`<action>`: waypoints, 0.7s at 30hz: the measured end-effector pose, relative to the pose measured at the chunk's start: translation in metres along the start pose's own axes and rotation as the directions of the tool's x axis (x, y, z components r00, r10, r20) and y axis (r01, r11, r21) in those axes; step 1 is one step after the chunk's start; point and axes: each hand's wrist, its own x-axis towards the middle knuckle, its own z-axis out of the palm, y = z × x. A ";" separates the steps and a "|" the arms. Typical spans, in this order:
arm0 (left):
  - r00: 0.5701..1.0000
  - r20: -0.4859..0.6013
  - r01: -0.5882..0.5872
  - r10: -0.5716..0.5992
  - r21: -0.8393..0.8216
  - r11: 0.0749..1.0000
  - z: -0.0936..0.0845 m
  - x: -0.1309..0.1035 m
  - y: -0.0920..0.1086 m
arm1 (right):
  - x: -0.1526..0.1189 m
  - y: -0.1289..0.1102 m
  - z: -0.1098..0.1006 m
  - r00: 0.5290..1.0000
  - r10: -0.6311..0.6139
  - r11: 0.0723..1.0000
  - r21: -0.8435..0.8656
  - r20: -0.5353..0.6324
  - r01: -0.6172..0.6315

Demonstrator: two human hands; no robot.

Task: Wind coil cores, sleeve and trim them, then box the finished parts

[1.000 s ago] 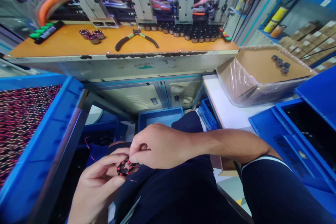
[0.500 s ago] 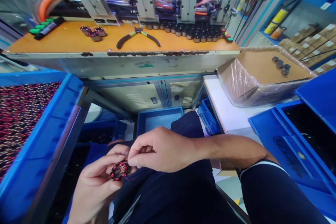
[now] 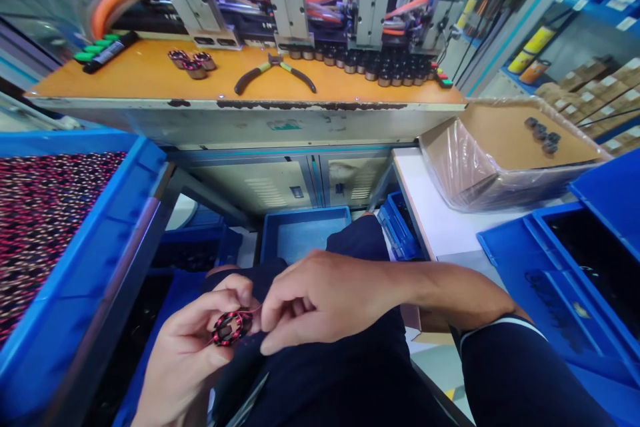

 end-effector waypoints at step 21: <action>0.966 0.138 0.245 -0.217 -0.232 0.942 0.006 0.001 -0.002 | 0.018 0.016 -0.001 0.726 -0.683 0.471 -0.716 0.072 0.515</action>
